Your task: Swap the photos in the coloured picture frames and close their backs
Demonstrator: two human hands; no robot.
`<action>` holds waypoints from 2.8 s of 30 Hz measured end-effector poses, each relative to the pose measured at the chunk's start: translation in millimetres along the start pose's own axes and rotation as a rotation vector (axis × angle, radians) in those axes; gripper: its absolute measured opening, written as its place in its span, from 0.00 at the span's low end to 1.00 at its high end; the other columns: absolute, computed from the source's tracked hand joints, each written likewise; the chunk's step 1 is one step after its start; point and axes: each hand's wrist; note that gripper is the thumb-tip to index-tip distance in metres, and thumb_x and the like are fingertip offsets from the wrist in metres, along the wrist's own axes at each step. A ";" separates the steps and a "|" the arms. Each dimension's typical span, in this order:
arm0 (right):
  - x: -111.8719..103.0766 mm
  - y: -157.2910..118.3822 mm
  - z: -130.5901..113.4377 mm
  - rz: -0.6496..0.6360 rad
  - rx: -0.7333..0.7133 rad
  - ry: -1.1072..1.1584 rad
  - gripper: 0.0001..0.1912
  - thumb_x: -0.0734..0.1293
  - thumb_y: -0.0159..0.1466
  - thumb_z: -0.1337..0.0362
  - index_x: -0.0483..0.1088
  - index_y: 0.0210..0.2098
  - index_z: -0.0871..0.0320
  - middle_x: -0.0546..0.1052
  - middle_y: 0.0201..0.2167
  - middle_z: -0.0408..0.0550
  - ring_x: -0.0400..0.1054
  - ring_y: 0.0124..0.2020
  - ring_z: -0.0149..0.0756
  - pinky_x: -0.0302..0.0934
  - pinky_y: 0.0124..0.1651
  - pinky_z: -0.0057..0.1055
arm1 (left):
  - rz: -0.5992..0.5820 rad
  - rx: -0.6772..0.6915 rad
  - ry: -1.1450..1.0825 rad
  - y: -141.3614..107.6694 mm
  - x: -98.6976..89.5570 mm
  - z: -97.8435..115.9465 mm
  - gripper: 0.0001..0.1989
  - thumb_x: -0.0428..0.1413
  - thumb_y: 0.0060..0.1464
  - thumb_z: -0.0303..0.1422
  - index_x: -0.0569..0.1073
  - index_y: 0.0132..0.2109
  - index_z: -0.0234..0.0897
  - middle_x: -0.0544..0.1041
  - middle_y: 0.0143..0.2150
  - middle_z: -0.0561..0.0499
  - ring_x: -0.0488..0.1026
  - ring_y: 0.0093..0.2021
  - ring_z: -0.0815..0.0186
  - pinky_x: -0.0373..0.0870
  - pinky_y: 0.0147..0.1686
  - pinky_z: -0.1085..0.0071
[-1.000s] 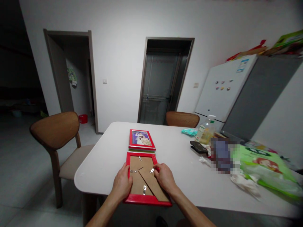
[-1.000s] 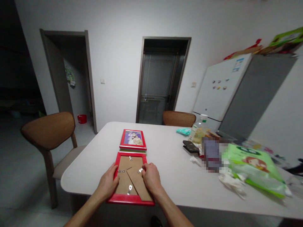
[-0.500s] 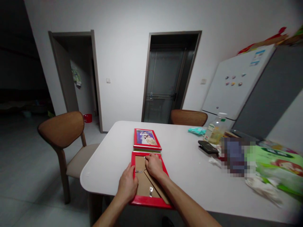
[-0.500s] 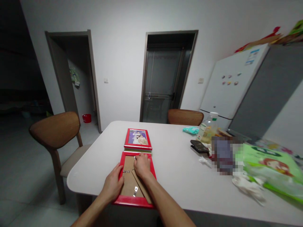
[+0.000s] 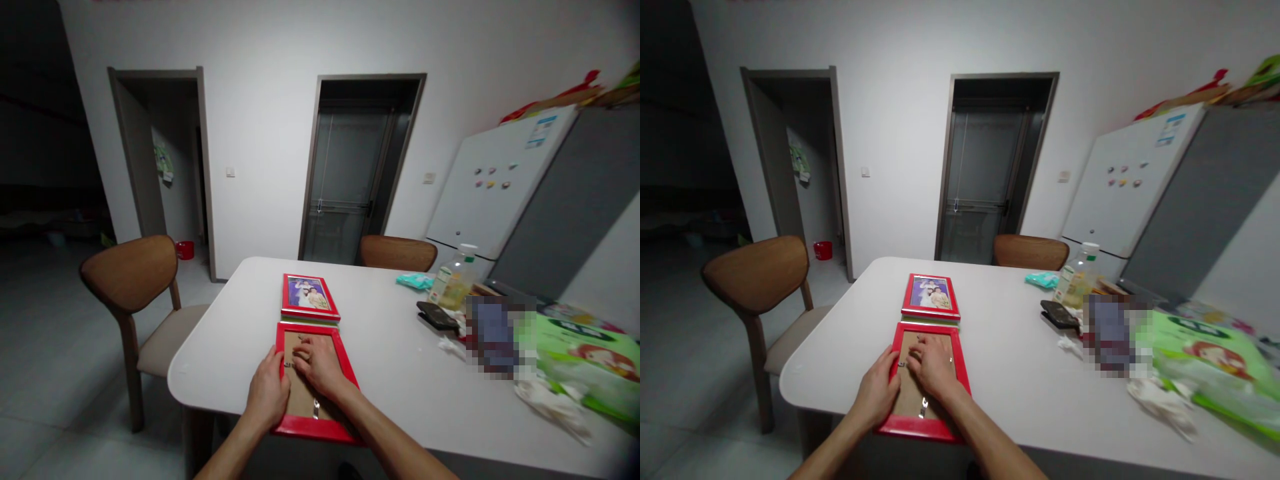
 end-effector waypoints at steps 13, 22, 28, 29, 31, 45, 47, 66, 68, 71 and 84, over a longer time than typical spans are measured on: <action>-2.1 -4.8 -11.4 -0.036 -0.003 0.129 0.12 0.59 0.55 0.62 0.70 0.36 0.59 0.70 0.38 0.52 0.60 0.44 0.39 0.51 0.46 0.32 | -0.003 0.019 -0.007 1.1 1.1 -2.4 0.21 0.45 0.47 0.26 0.63 0.51 0.30 0.61 0.56 0.45 0.58 0.55 0.66 0.50 0.54 0.73; -57.2 -49.7 9.8 -0.436 -0.141 0.310 0.16 0.65 0.46 0.67 0.72 0.35 0.53 0.61 0.50 0.47 0.54 0.52 0.39 0.46 0.54 0.34 | -0.018 -0.019 0.012 -0.3 1.1 -0.2 0.22 0.45 0.47 0.26 0.62 0.52 0.33 0.59 0.57 0.47 0.56 0.55 0.65 0.49 0.54 0.73; -38.9 -52.1 4.6 -0.281 -0.127 0.316 0.07 0.65 0.49 0.64 0.74 0.27 0.53 0.64 0.47 0.45 0.55 0.50 0.37 0.47 0.52 0.33 | -0.024 -0.019 0.043 1.4 2.5 -2.2 0.22 0.45 0.47 0.26 0.62 0.52 0.32 0.58 0.57 0.46 0.56 0.56 0.65 0.49 0.54 0.72; -35.9 -52.1 5.3 -0.257 -0.116 0.314 0.07 0.65 0.49 0.64 0.73 0.28 0.53 0.65 0.47 0.45 0.56 0.49 0.36 0.49 0.51 0.32 | -0.024 -0.018 0.048 1.3 2.8 -2.1 0.22 0.45 0.47 0.26 0.62 0.52 0.32 0.59 0.57 0.46 0.56 0.56 0.65 0.49 0.54 0.72; -32.4 -51.6 8.3 -0.203 -0.069 0.294 0.11 0.65 0.49 0.63 0.72 0.33 0.54 0.64 0.47 0.47 0.57 0.48 0.36 0.50 0.50 0.31 | -0.026 -0.018 0.056 0.5 3.9 -0.2 0.22 0.45 0.47 0.27 0.62 0.52 0.32 0.59 0.57 0.46 0.56 0.55 0.65 0.50 0.54 0.71; -29.3 -39.4 23.2 0.014 0.141 0.099 0.19 0.61 0.48 0.68 0.68 0.40 0.60 0.72 0.38 0.50 0.63 0.41 0.37 0.54 0.45 0.30 | -0.061 -0.054 0.126 0.0 10.4 14.6 0.21 0.42 0.52 0.34 0.61 0.53 0.35 0.61 0.56 0.45 0.55 0.56 0.63 0.44 0.55 0.63; -36.0 -36.7 22.5 0.026 0.134 0.108 0.20 0.61 0.46 0.69 0.69 0.40 0.59 0.72 0.38 0.49 0.63 0.41 0.37 0.54 0.45 0.30 | -0.055 -0.061 0.091 0.2 8.8 15.8 0.21 0.42 0.52 0.37 0.62 0.52 0.34 0.61 0.56 0.44 0.56 0.56 0.62 0.44 0.55 0.62; -55.7 -43.7 51.0 0.021 0.313 -0.054 0.21 0.59 0.53 0.61 0.64 0.45 0.62 0.70 0.40 0.55 0.63 0.41 0.40 0.54 0.45 0.32 | 0.069 -0.323 -0.592 17.6 -62.9 -63.4 0.18 0.49 0.37 0.48 0.65 0.25 0.36 0.70 0.19 0.55 0.68 0.22 0.65 0.63 0.23 0.73; -51.3 -48.0 61.8 -0.019 0.363 -0.094 0.23 0.58 0.53 0.62 0.62 0.47 0.63 0.70 0.40 0.56 0.64 0.41 0.41 0.55 0.43 0.32 | 0.075 -0.342 -0.537 16.9 -71.1 -77.3 0.17 0.49 0.37 0.48 0.64 0.24 0.36 0.69 0.18 0.56 0.68 0.21 0.65 0.62 0.22 0.73; -46.9 -48.2 66.4 -0.044 0.378 -0.110 0.25 0.57 0.52 0.65 0.60 0.49 0.64 0.71 0.41 0.57 0.65 0.42 0.41 0.55 0.42 0.31 | 0.061 -0.353 -0.414 18.5 -78.2 -88.3 0.16 0.48 0.39 0.47 0.64 0.23 0.37 0.68 0.18 0.55 0.68 0.22 0.64 0.61 0.21 0.73; -45.1 -43.2 70.6 0.002 0.408 -0.121 0.25 0.57 0.50 0.68 0.61 0.48 0.65 0.72 0.40 0.58 0.66 0.41 0.42 0.55 0.41 0.31 | 0.067 -0.187 0.169 8.0 -69.3 -50.0 0.17 0.50 0.44 0.32 0.66 0.44 0.34 0.68 0.46 0.44 0.62 0.48 0.57 0.57 0.46 0.65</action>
Point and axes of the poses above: each hand's wrist, its own y-axis towards the middle knuckle, its own x-axis out of the palm, z = x × y
